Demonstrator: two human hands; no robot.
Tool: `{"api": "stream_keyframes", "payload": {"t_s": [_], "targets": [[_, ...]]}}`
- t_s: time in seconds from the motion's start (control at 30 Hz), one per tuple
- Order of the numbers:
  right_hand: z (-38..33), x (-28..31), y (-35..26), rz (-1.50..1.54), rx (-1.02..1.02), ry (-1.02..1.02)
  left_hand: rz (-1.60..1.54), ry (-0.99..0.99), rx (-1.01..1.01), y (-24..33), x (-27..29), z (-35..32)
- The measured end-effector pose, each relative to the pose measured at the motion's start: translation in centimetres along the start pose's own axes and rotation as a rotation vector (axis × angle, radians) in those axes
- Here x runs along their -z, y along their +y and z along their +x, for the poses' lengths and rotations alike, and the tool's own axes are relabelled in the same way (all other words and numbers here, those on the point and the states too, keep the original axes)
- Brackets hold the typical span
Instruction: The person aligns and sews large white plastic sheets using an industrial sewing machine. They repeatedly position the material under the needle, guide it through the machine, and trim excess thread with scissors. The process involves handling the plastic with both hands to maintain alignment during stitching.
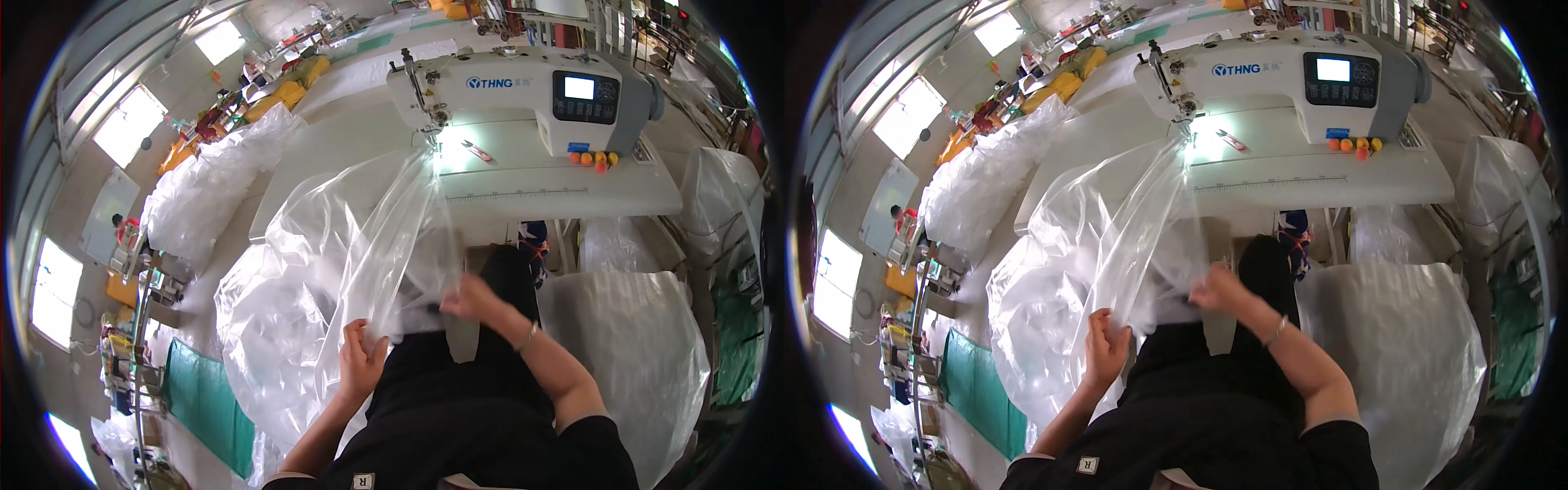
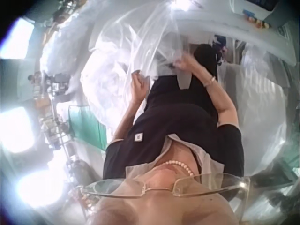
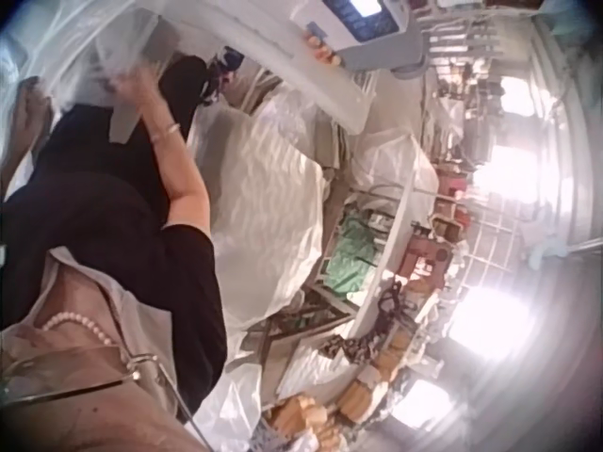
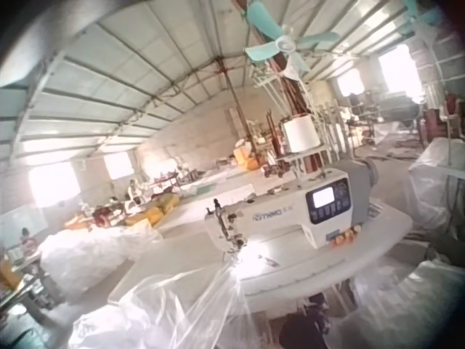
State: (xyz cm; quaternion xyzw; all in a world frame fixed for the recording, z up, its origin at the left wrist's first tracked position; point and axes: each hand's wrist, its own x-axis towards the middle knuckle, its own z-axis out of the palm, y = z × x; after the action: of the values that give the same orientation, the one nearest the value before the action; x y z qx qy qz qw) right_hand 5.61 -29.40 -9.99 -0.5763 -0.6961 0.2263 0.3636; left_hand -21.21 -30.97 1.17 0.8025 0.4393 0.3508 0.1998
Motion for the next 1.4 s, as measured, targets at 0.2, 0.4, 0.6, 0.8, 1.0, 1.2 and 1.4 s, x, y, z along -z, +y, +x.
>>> {"api": "stream_keyframes", "payload": {"t_s": [0.2, 0.4, 0.6, 0.8, 1.0, 1.2, 1.4], "targets": [[-5.0, 1.0, -9.7, 0.442, -0.016, -0.085, 0.126, 0.078, -0.08, -0.6, -0.5, 0.7], [-5.8, 1.8, -13.6, 0.322, 0.067, -0.027, -0.024, -0.136, -0.337, 2.7, 1.6, 1.9], [-4.7, 2.5, -15.8, 0.17, 0.198, -0.012, -0.218, -0.303, -0.138, 3.6, 0.5, 1.4], [-4.9, 0.1, -15.5, 0.093, 0.227, -0.105, -0.366, -0.391, 0.087, 2.5, -0.1, 1.5], [-3.0, 4.1, -12.8, 0.665, 0.068, -0.341, -0.316, -0.472, 0.122, 3.3, -0.4, 3.2], [6.9, -1.2, -7.5, 1.478, -0.294, 0.487, 0.171, -0.382, -0.495, 6.0, 0.2, 5.1], [4.1, -4.9, -4.1, 0.66, 0.275, 0.016, 0.159, -0.455, -0.717, 4.5, -0.9, 5.4]]}}
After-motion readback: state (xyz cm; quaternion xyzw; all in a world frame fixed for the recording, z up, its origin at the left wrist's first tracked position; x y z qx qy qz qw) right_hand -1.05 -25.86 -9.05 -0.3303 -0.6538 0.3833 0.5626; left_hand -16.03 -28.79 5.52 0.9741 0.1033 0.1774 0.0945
